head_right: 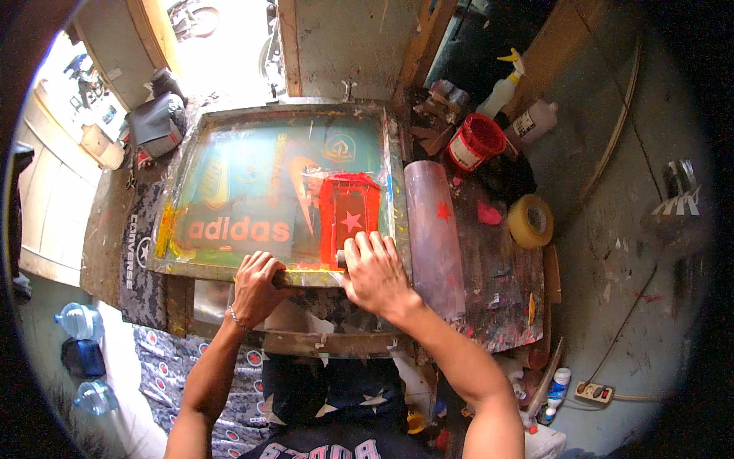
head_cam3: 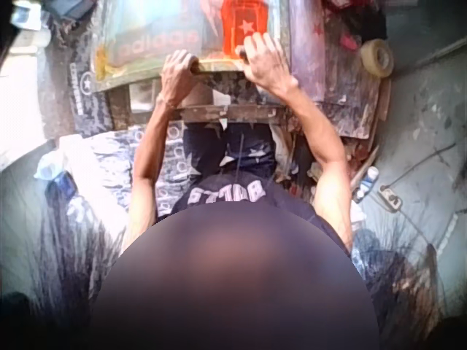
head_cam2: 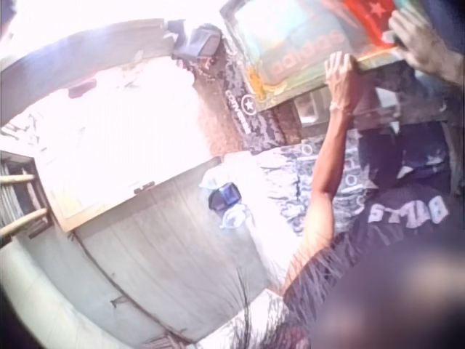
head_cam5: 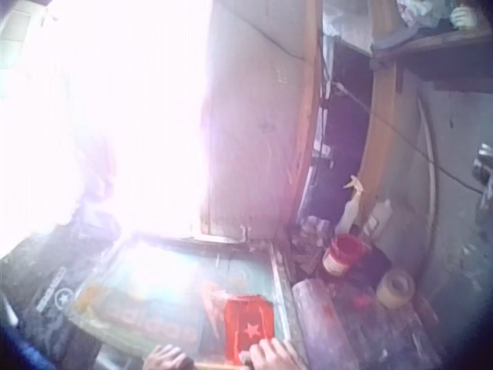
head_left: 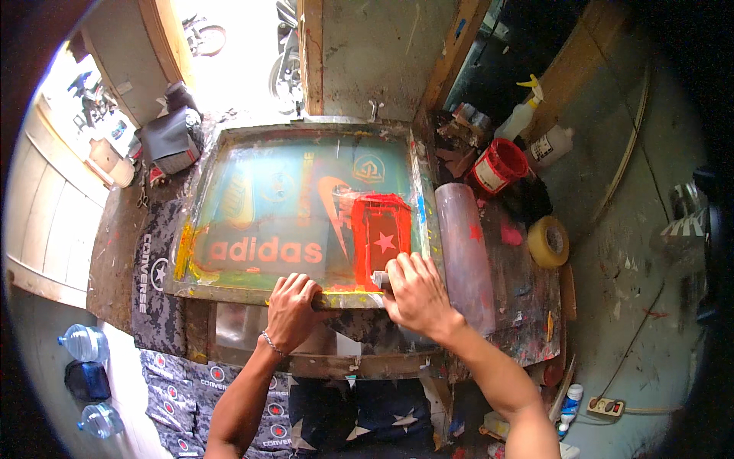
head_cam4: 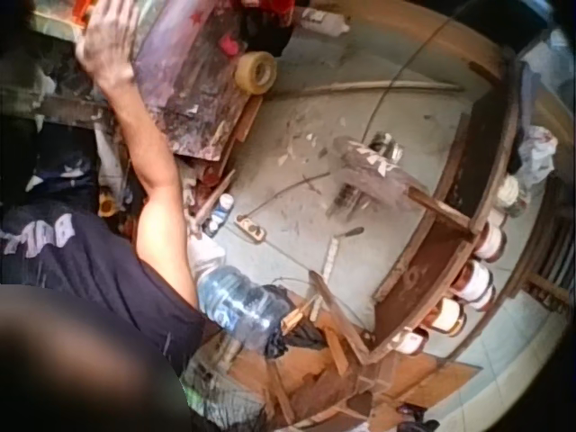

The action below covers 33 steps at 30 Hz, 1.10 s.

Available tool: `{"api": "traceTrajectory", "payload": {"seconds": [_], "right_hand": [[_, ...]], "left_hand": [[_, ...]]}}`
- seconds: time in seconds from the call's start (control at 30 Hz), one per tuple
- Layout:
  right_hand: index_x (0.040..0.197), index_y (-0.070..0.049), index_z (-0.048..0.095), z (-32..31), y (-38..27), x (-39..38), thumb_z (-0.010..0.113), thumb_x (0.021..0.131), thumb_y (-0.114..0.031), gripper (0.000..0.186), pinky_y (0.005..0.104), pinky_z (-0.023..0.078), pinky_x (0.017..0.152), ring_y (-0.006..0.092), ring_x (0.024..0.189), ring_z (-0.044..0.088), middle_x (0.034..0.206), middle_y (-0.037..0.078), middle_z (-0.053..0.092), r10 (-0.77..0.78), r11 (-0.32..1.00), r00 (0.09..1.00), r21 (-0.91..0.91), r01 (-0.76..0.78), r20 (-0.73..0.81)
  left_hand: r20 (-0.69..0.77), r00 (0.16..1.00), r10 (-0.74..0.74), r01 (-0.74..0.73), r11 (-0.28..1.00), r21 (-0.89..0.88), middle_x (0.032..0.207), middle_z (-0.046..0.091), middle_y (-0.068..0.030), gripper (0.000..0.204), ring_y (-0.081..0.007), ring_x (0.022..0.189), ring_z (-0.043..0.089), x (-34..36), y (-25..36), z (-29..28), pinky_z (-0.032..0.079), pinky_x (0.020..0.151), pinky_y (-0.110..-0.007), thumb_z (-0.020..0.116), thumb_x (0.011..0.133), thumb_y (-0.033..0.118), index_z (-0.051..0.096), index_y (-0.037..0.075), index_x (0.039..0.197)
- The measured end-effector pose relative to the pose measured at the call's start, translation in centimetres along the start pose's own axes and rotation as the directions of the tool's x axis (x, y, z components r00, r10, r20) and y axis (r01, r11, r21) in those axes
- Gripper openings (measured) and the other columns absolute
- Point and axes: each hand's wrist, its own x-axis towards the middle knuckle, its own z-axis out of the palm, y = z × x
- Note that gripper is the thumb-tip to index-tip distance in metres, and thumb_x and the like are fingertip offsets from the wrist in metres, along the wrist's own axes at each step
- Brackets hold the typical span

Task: The person repeatedly places a Converse-branded fabric item onto a screen printing frame, uses a red squeegee to pull ink across the screen, then lifts the frame and sets the item aside. This cycle repeats for multiple items throughout the clip.

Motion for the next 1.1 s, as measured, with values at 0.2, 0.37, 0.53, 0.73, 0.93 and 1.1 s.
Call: {"api": "traceTrajectory", "payload": {"seconds": [0.2,0.37,0.53,0.73,0.93,1.1], "right_hand": [[0.085,-0.001,0.06,-7.9,1.0,4.8,0.063,0.091,-0.055,0.054,0.0481,0.05,0.069,0.0346,0.075,0.06,0.081,0.017,0.058,-0.078,0.995,0.896,-0.097,0.039,-0.436],[0.108,0.002,0.071,-17.3,4.1,14.4,0.054,0.097,-0.064,0.069,0.0428,0.055,0.082,0.0329,0.084,0.071,0.088,0.019,0.071,0.263,0.947,0.946,-0.137,-0.291,-0.192],[0.089,0.005,0.074,-21.5,4.0,17.6,0.058,0.096,-0.052,0.059,0.0443,0.054,0.083,0.0383,0.082,0.072,0.084,0.028,0.071,0.209,0.977,0.913,0.032,-0.211,-0.35],[0.085,0.006,0.075,-20.4,7.3,23.1,0.061,0.093,-0.051,0.059,0.0437,0.055,0.082,0.0348,0.079,0.074,0.08,0.028,0.071,0.331,0.943,0.881,0.073,-0.326,-0.339],[0.143,-0.005,0.06,-22.8,16.4,25.8,0.04,0.103,-0.061,0.072,0.0327,0.038,0.112,0.0187,0.122,0.061,0.137,0.013,0.067,-0.191,0.981,0.962,0.0,0.194,-0.194],[0.134,-0.001,0.065,-23.2,16.8,26.6,0.052,0.101,-0.051,0.061,0.0339,0.043,0.108,0.0231,0.12,0.063,0.133,0.018,0.066,-0.169,0.961,0.975,0.197,0.195,-0.143]], "left_hand": [[-0.234,0.966,0.105,-0.09,0.993,0.072,0.092,0.068,-0.0095,0.057,-0.0283,0.09,0.065,5.2,2.1,-10.4,0.051,0.081,-0.041,0.098,0.055,0.026,0.07,0.006,0.1],[-0.56,0.821,0.112,-0.096,0.994,0.059,0.105,0.064,-0.011,0.047,-0.0304,0.095,0.061,5.6,3.7,-7.1,0.048,0.087,-0.044,0.089,0.076,0.019,0.068,0.009,0.117],[0.089,0.992,0.091,-0.1,0.99,0.1,0.159,0.039,-0.0139,0.054,-0.0358,0.149,0.029,-1.7,2.2,2.3,0.015,0.122,-0.059,0.072,0.09,0.047,0.065,0.018,0.135],[0.102,0.979,-0.175,0.161,0.979,0.128,0.16,0.038,-0.0143,0.047,-0.0384,0.149,0.028,-14.3,-0.5,-0.2,0.013,0.123,-0.057,0.074,0.089,0.037,0.067,0.018,0.131],[-0.272,0.454,-0.848,0.754,0.528,-0.39,0.117,0.059,-0.0176,0.035,-0.031,0.11,0.054,-21.7,-0.4,1.3,0.043,0.096,-0.043,0.079,0.088,0.026,0.065,-0.001,0.106],[0.187,0.448,-0.874,0.4,0.009,-0.916,0.075,0.045,0.0063,0.03,-0.0043,0.069,0.039,-23.9,-3.2,1.3,0.033,0.058,-0.027,0.074,0.097,0.02,0.052,0.007,0.081]]}}
